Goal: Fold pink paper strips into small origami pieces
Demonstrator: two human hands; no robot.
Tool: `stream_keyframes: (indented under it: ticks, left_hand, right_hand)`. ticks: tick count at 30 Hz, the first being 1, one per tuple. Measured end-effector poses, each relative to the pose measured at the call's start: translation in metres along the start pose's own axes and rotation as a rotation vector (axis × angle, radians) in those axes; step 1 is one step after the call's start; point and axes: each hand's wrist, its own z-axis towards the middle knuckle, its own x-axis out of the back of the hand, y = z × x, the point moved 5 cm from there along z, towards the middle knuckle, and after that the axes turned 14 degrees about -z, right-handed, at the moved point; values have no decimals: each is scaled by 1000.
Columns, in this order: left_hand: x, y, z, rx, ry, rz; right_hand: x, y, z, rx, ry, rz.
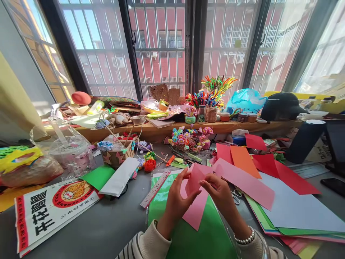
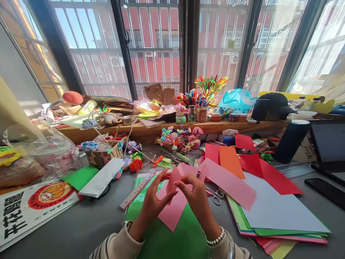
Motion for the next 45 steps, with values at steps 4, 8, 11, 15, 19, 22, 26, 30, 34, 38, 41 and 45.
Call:
stream_keyframes:
  ticks: [4, 8, 11, 15, 19, 22, 26, 30, 34, 38, 41, 45]
  left_hand:
    - [-1, -2, 0, 76, -10, -175]
    - [-2, -5, -1, 139, -11, -288]
    - [-2, -5, -1, 175, -14, -388]
    - [-2, -2, -1, 213, -18, -546]
    - [-1, 1, -1, 208, -25, -545]
    - [5, 2, 1, 178, 29, -349]
    - [14, 4, 4, 139, 129, -203]
    - [10, 3, 4, 199, 106, -264]
    - [5, 4, 3, 224, 53, -320]
    - [10, 12, 4, 126, 106, -149]
    - [13, 23, 3, -25, 151, 11]
    - [7, 35, -1, -233, 124, 124]
  right_hand:
    - [0, -1, 0, 1, -15, 17]
    - [2, -2, 0, 1, 6, -16]
    - [4, 0, -1, -18, 32, -45]
    - [3, 4, -1, -39, 49, -42]
    - [3, 3, -2, -3, 56, -50]
    - [6, -5, -3, 85, 73, -119]
    - [8, -16, -5, 194, 95, -200]
    - [7, -15, -5, 130, 74, -133]
    - [5, -9, -4, 20, 13, -32]
    - [6, -15, -4, 95, 22, -57]
    - [9, -21, -5, 154, 85, -117]
    - [12, -28, -8, 197, 175, -173]
